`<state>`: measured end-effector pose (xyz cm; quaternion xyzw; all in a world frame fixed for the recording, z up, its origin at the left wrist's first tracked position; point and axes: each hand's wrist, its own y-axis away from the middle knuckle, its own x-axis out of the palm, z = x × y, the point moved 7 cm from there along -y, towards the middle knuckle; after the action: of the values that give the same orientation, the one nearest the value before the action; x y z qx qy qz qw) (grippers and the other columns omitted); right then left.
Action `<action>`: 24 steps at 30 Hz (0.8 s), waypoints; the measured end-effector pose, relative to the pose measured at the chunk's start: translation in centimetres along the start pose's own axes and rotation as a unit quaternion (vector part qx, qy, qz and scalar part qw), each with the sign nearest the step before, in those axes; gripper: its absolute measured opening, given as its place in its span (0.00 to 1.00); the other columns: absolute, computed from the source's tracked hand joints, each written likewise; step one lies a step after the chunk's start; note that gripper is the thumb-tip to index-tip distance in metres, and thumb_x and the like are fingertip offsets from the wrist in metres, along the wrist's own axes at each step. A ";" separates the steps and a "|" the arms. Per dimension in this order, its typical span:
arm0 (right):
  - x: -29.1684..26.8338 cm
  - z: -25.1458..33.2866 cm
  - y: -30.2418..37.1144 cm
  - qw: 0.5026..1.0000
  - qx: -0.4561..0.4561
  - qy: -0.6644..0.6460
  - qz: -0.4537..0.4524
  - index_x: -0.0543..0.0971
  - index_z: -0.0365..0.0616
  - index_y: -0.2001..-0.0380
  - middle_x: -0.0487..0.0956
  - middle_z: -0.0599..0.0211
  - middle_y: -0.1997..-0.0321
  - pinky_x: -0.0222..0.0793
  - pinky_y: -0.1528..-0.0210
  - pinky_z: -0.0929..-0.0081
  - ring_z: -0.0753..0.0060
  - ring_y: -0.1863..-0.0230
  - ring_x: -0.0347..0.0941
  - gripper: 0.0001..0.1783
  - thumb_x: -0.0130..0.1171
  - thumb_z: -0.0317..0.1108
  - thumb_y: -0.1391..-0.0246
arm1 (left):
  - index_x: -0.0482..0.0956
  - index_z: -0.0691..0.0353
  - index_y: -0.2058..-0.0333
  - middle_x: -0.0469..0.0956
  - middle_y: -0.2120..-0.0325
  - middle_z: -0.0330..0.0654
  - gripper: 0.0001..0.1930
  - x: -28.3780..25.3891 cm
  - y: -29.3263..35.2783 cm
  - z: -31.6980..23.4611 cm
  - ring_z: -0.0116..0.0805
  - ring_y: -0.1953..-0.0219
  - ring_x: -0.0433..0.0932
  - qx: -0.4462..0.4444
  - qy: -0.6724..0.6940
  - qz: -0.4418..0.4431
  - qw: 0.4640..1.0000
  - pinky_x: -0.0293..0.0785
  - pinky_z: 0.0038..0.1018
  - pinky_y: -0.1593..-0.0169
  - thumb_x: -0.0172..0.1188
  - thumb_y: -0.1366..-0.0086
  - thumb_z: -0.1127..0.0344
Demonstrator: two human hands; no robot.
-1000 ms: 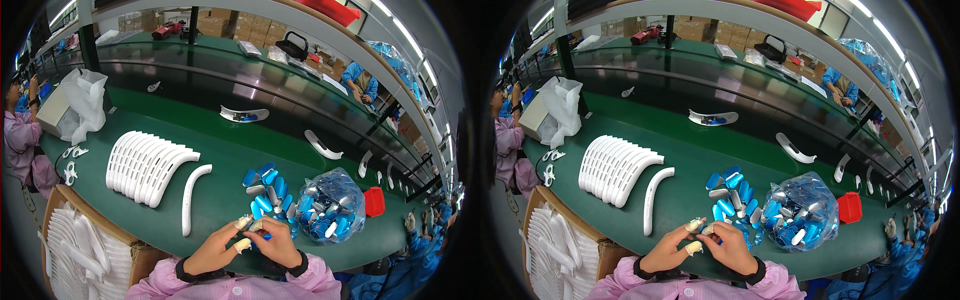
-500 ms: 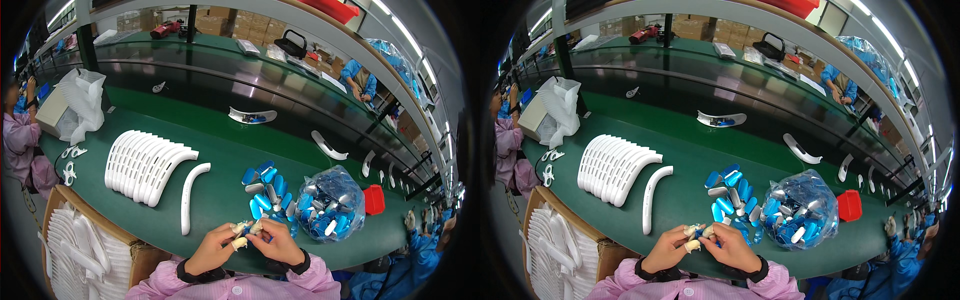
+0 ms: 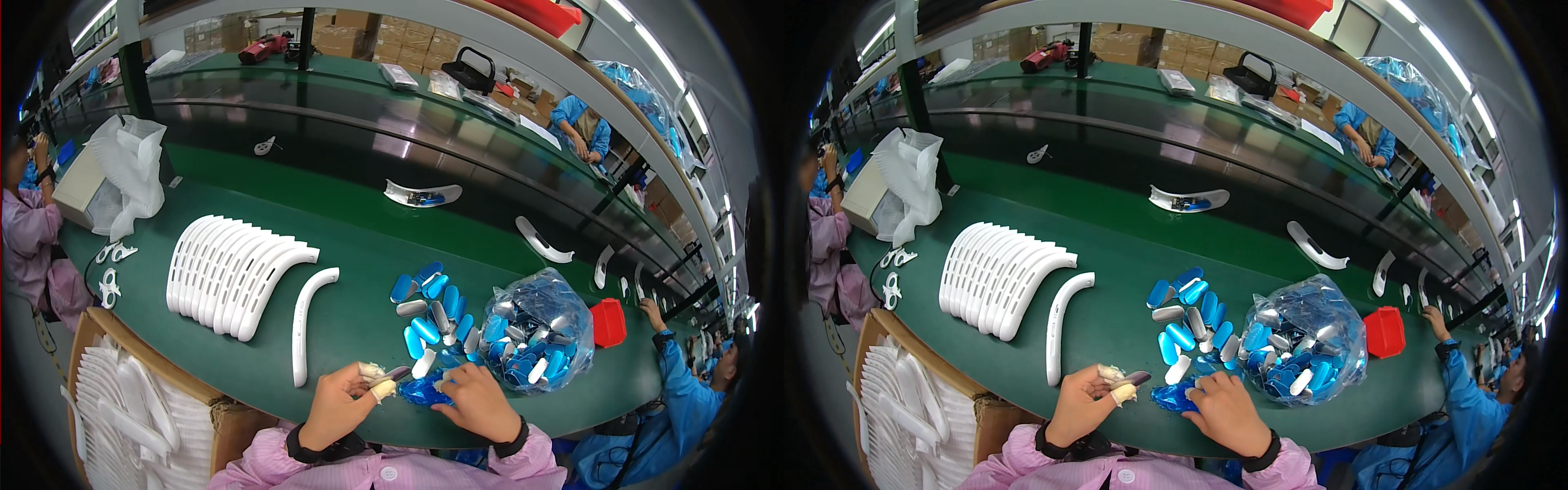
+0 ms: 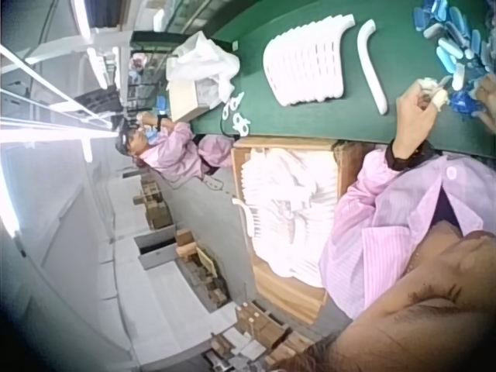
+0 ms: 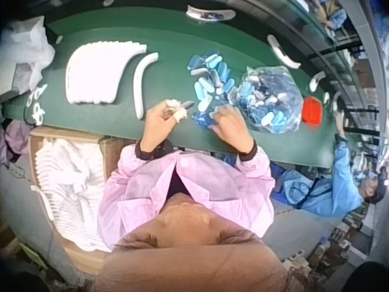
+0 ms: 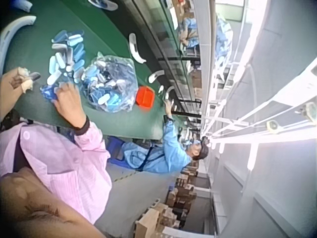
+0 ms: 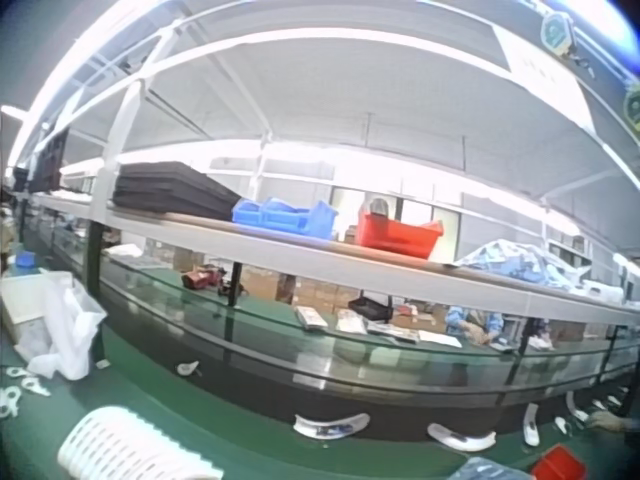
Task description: Assemble small plastic handles or components on an industrial production line by inserting pads and managing structural pieces.
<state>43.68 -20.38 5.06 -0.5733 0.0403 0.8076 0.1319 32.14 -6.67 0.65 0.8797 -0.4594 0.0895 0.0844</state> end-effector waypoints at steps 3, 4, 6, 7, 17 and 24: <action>-3.5 1.2 -1.9 0.986 0.014 -0.149 -0.079 0.80 0.41 0.63 0.77 0.65 0.65 0.67 0.62 0.71 0.62 0.64 0.71 0.16 0.66 0.37 0.54 | 0.74 0.72 0.62 0.79 0.66 0.46 0.09 0.9 0.2 0.1 0.28 0.62 0.79 -0.025 -0.012 0.051 0.998 0.75 0.20 0.59 0.59 0.42 0.79; -3.2 1.4 -2.2 0.986 0.014 -0.149 -0.079 0.80 0.41 0.63 0.77 0.65 0.65 0.67 0.62 0.71 0.62 0.64 0.71 0.16 0.66 0.37 0.54 | 0.74 0.72 0.62 0.79 0.66 0.46 0.09 1.1 0.3 0.0 0.28 0.62 0.79 -0.024 -0.012 0.051 0.998 0.75 0.20 0.59 0.59 0.42 0.79; -1.9 0.9 -2.9 0.936 0.019 -0.347 -0.054 0.79 0.40 0.61 0.79 0.67 0.66 0.68 0.64 0.76 0.70 0.66 0.74 0.15 0.65 0.32 0.53 | 0.74 0.72 0.63 0.80 0.67 0.46 0.08 1.9 0.3 0.1 0.29 0.63 0.79 -0.037 0.045 0.082 0.995 0.75 0.20 0.60 0.59 0.42 0.78; -0.6 -0.2 -3.0 0.912 0.055 -0.406 -0.027 0.78 0.37 0.61 0.80 0.69 0.68 0.67 0.66 0.82 0.80 0.67 0.74 0.12 0.62 0.29 0.49 | 0.74 0.72 0.63 0.80 0.67 0.46 0.08 1.8 0.3 0.2 0.29 0.63 0.79 -0.037 0.044 0.081 0.995 0.75 0.20 0.60 0.59 0.42 0.78; 5.3 -0.5 -3.7 0.590 0.190 -0.774 0.131 0.76 0.34 0.63 0.76 0.68 0.70 0.65 0.67 0.81 0.80 0.72 0.69 0.09 0.55 0.30 0.42 | 0.75 0.71 0.66 0.79 0.70 0.44 0.04 2.3 0.7 -0.1 0.29 0.66 0.80 -0.041 0.162 0.211 0.963 0.74 0.21 0.63 0.56 0.38 0.75; 2.5 -2.9 -5.0 0.541 0.115 -0.833 -0.013 0.75 0.34 0.60 0.74 0.69 0.70 0.64 0.66 0.80 0.83 0.72 0.64 0.13 0.49 0.34 0.38 | 0.76 0.71 0.65 0.79 0.67 0.45 0.06 -2.4 -0.3 -1.6 0.30 0.68 0.79 0.057 -0.002 0.059 0.997 0.75 0.24 0.63 0.52 0.36 0.75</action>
<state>46.82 -15.82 2.18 0.3777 -0.0034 0.9080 0.1815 30.86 -4.21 1.63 0.8545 -0.5051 0.1183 0.0279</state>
